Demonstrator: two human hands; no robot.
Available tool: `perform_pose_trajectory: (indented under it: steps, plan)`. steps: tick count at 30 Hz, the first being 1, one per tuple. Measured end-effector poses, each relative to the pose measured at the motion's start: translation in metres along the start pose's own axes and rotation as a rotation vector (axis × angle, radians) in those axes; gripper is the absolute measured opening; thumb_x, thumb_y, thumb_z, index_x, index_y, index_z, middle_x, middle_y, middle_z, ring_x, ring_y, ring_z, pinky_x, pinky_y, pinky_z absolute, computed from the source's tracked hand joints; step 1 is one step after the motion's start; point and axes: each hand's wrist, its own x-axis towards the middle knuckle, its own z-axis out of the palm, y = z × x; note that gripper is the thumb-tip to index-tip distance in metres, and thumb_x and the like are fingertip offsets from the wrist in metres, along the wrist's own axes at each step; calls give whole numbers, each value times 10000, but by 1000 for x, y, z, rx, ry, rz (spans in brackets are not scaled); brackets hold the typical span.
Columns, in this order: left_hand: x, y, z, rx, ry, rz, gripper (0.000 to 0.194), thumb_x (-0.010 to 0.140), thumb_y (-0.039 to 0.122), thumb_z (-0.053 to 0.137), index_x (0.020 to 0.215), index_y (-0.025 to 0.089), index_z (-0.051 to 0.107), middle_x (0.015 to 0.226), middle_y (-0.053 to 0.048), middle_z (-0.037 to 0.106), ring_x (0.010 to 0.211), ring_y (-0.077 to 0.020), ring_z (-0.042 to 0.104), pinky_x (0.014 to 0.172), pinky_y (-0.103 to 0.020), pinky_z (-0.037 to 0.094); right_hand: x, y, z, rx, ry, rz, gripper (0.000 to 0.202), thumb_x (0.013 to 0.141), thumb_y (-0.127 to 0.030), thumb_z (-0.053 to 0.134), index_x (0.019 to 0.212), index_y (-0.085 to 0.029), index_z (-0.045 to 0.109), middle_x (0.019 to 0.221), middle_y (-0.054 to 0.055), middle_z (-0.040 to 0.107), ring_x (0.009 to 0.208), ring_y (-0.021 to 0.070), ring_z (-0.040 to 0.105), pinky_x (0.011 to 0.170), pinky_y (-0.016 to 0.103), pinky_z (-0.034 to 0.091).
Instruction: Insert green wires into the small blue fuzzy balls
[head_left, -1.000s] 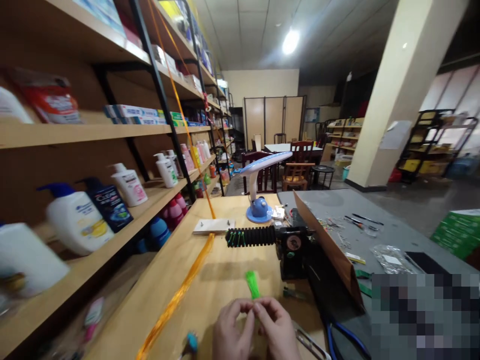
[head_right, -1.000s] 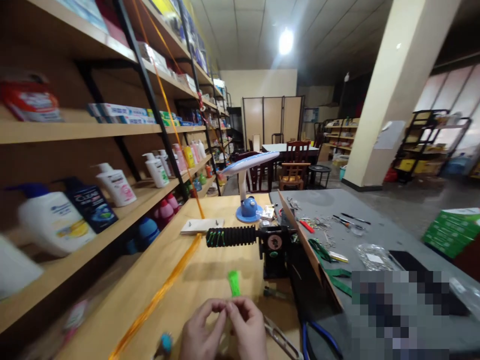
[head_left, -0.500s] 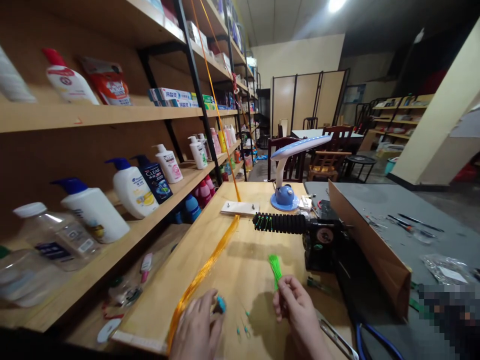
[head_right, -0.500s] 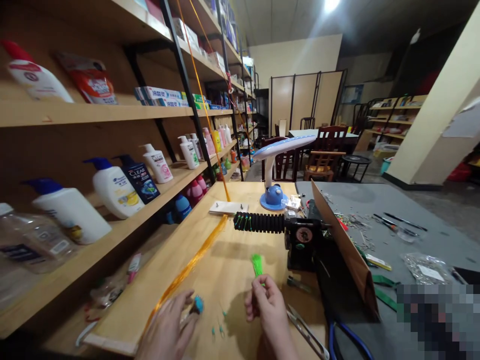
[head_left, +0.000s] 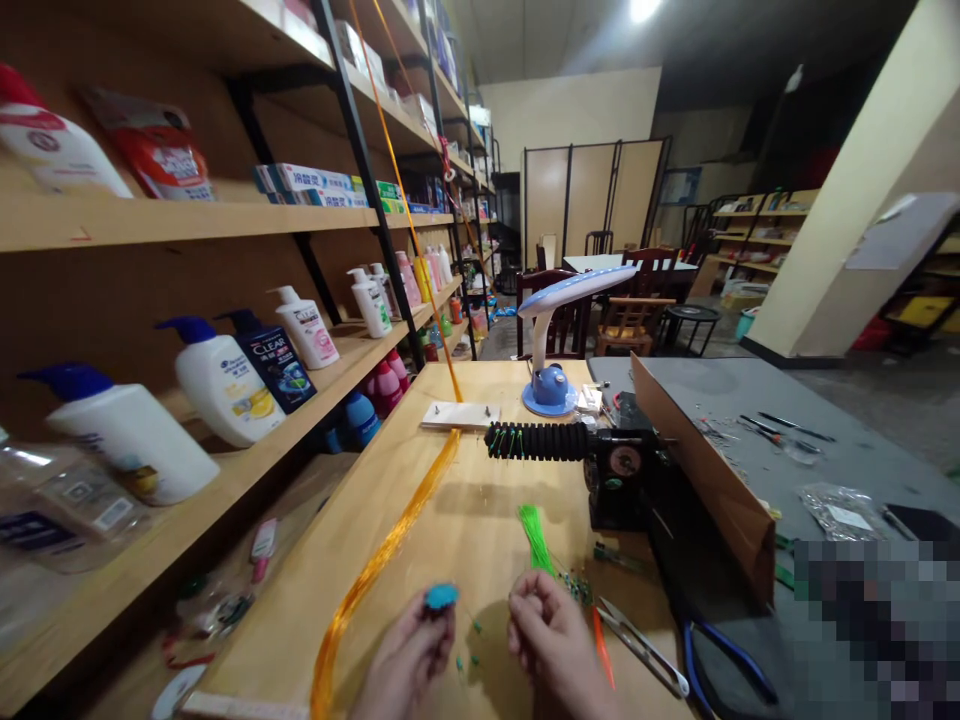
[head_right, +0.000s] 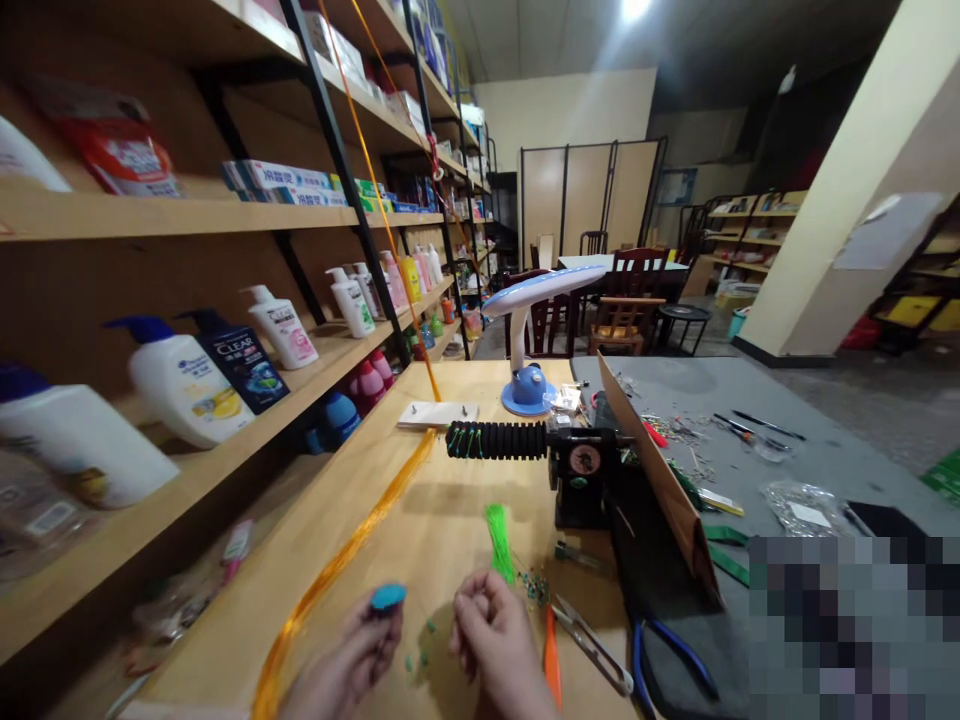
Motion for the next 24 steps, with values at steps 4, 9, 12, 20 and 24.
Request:
perform_pose_trajectory:
  steps: [4,9,12,20,24]
  plan:
    - [2,-19,29,-244,-155,-207,309,593,293,888,795,148,703,617,22,597,524,-81,489,454,-179,281,-3,6,5,14,-10,35,628,604,-781,716,764,-211,509,423,-87,537,290,44,344,316,147,237]
    - [6,-28,39,-291,-231,-287,406,519,379,945,746,150,698,576,37,577,499,-62,466,444,-164,237,-4,11,5,74,42,18,658,572,-804,716,756,-204,520,390,-96,501,287,51,361,320,147,251]
    - [6,-30,40,-259,-229,-278,432,509,412,943,745,149,694,566,38,578,488,-55,456,439,-158,222,-5,10,5,87,54,13,654,575,-799,722,752,-201,525,385,-94,500,286,53,372,321,147,260]
    - [1,-41,46,-6,-129,-42,421,643,515,821,890,197,697,628,22,628,579,-140,558,506,-205,400,-6,8,13,108,104,-26,616,579,-762,755,707,-206,523,398,-78,495,316,67,410,350,163,282]
    - [-3,-46,44,233,46,117,380,724,486,746,1018,256,678,871,-26,751,896,-259,664,747,-282,509,-6,6,13,75,128,-31,630,561,-783,745,702,-206,532,397,-75,486,315,71,399,347,177,278]
